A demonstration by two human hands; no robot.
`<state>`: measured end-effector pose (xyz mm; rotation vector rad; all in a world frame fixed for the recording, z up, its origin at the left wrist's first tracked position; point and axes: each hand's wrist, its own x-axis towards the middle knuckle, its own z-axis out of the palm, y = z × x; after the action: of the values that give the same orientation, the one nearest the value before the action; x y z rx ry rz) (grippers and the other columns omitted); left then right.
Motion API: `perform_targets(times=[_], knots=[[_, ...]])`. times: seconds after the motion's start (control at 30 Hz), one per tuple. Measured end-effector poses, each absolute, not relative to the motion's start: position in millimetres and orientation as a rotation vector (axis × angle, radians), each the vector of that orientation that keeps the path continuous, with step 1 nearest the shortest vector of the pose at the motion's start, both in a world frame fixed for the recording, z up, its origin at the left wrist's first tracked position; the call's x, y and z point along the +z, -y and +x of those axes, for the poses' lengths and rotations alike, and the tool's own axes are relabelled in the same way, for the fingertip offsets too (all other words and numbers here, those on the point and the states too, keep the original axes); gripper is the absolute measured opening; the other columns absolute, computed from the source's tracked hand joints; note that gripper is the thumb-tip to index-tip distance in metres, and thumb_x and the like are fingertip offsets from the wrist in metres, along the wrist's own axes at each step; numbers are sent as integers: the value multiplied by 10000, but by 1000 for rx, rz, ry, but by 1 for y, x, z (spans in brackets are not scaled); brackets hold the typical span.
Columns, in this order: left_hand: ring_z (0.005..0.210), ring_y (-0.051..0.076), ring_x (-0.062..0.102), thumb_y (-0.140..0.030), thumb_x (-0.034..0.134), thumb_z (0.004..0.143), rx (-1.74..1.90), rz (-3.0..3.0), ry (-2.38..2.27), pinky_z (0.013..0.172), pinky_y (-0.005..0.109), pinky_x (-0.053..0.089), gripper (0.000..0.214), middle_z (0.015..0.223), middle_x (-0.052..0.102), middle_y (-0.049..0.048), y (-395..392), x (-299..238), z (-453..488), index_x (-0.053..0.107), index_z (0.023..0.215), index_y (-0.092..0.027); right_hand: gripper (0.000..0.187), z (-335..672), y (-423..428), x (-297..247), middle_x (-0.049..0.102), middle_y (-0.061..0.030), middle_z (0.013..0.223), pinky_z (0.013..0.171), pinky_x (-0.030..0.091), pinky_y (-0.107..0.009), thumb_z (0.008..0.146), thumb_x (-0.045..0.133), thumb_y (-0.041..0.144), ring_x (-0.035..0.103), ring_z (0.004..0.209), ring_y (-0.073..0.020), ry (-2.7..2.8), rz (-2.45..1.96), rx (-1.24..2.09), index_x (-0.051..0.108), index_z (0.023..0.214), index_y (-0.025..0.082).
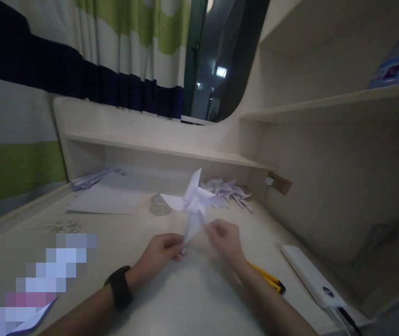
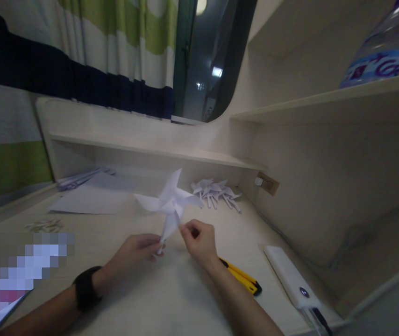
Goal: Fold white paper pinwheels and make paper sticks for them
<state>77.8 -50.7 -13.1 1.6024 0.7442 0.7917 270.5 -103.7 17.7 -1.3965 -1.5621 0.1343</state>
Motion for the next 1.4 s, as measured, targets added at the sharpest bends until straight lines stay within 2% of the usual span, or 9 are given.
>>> perform_targets(times=[0.1,0.2,0.37,0.67,0.77,0.9,1.03,1.2,1.4], knots=[[688,201,631,-431,672,689,797,1574,-748,587,287,500,333,719,681,81,49,-16,79,694,781,-111,272,291,98,32,552,33,544,513,355,-214,824,566,400,500,487,-117,1323,-1448,-226,617,905,145],[676,196,631,-431,675,682,787,1567,-734,580,283,495,332,717,685,79,48,-18,79,695,783,-115,398,304,91,42,591,32,563,546,354,-225,814,578,390,545,517,-141,1358,-1552,-382,572,1134,154],[647,187,631,-437,704,661,798,1504,-754,575,276,494,342,720,693,78,48,-18,80,699,774,-115,298,292,87,37,635,-21,576,532,327,-229,880,477,373,569,520,-142,1474,-1628,-385,694,799,184],[728,213,659,-468,676,719,922,1507,-712,593,272,504,398,847,718,109,40,-18,82,716,902,-117,241,238,93,21,637,7,537,454,373,-184,819,574,370,548,451,-111,1650,-1417,517,669,731,166],[744,206,656,-467,658,745,939,1524,-667,628,273,508,392,868,717,103,36,-23,83,715,927,-125,119,236,89,18,657,13,595,507,405,-187,750,638,268,574,522,-118,1593,-1423,424,664,811,169],[724,204,647,-487,659,732,916,1534,-675,611,268,503,399,832,712,96,36,-21,87,718,873,-118,143,236,81,15,681,2,674,560,421,-190,722,578,132,599,592,-121,1536,-1453,352,664,832,163],[714,213,644,-519,647,719,899,1587,-735,605,279,503,422,796,711,93,37,-10,88,717,823,-116,146,231,71,14,679,-28,638,524,406,-199,764,578,223,603,560,-134,1530,-1510,381,670,681,147],[739,228,663,-582,674,641,899,1422,-861,638,327,525,649,1014,675,148,37,-16,84,626,1080,-107,240,245,40,12,707,-52,706,581,440,-213,787,603,348,637,644,-155,1475,-1575,339,701,722,138],[600,206,630,-605,679,581,737,1423,-895,522,314,489,697,896,667,136,54,-35,78,579,1061,-109,235,302,-33,-4,698,-47,698,535,418,-206,814,591,331,648,655,-157,1337,-1905,265,693,751,130]])
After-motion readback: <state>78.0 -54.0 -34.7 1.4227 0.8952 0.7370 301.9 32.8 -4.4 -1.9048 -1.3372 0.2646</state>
